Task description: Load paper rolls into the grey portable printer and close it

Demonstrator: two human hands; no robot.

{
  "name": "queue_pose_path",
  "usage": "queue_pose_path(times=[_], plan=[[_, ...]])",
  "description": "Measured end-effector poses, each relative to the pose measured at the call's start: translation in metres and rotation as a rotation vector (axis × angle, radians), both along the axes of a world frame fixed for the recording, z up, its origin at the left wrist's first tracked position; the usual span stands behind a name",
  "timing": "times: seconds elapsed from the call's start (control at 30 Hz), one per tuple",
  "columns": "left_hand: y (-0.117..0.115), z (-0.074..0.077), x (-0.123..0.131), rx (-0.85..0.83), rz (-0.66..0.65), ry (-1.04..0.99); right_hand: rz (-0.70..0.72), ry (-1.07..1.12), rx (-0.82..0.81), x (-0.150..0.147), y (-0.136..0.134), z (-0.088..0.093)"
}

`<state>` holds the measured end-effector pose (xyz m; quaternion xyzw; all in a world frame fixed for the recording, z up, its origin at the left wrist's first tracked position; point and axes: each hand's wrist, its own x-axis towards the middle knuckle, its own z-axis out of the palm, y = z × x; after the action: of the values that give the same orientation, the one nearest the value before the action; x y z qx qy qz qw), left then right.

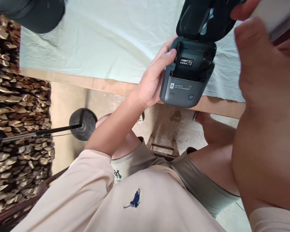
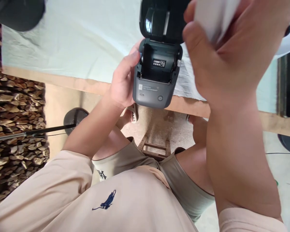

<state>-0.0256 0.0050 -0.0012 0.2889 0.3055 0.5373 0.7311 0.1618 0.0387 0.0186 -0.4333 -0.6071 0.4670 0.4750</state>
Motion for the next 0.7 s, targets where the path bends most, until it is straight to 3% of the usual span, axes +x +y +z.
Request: queue_pose_path(times=[0.13,0.23,0.3,0.5,0.6,0.7], plan=[[0.0,-0.003,0.0,-0.011,0.025,-0.028,0.118,-0.519,0.421,-0.008,-0.01,0.016],[0.0,-0.002,0.0,0.015,0.018,0.021,0.113,-0.754,0.475,-0.015,-0.011,0.021],[0.001,0.0,-0.001,0.014,0.009,0.05,0.071,-0.872,0.416,-0.022,-0.01,0.021],[0.0,-0.002,0.0,-0.05,0.035,0.053,0.011,-0.961,0.163,-0.032,-0.006,0.019],[-0.001,-0.005,0.002,-0.044,0.047,0.036,0.02,-0.882,0.217,-0.028,-0.004,0.015],[-0.001,-0.005,0.0,-0.065,-0.028,0.002,-0.005,-0.775,0.337,-0.023,-0.005,0.011]])
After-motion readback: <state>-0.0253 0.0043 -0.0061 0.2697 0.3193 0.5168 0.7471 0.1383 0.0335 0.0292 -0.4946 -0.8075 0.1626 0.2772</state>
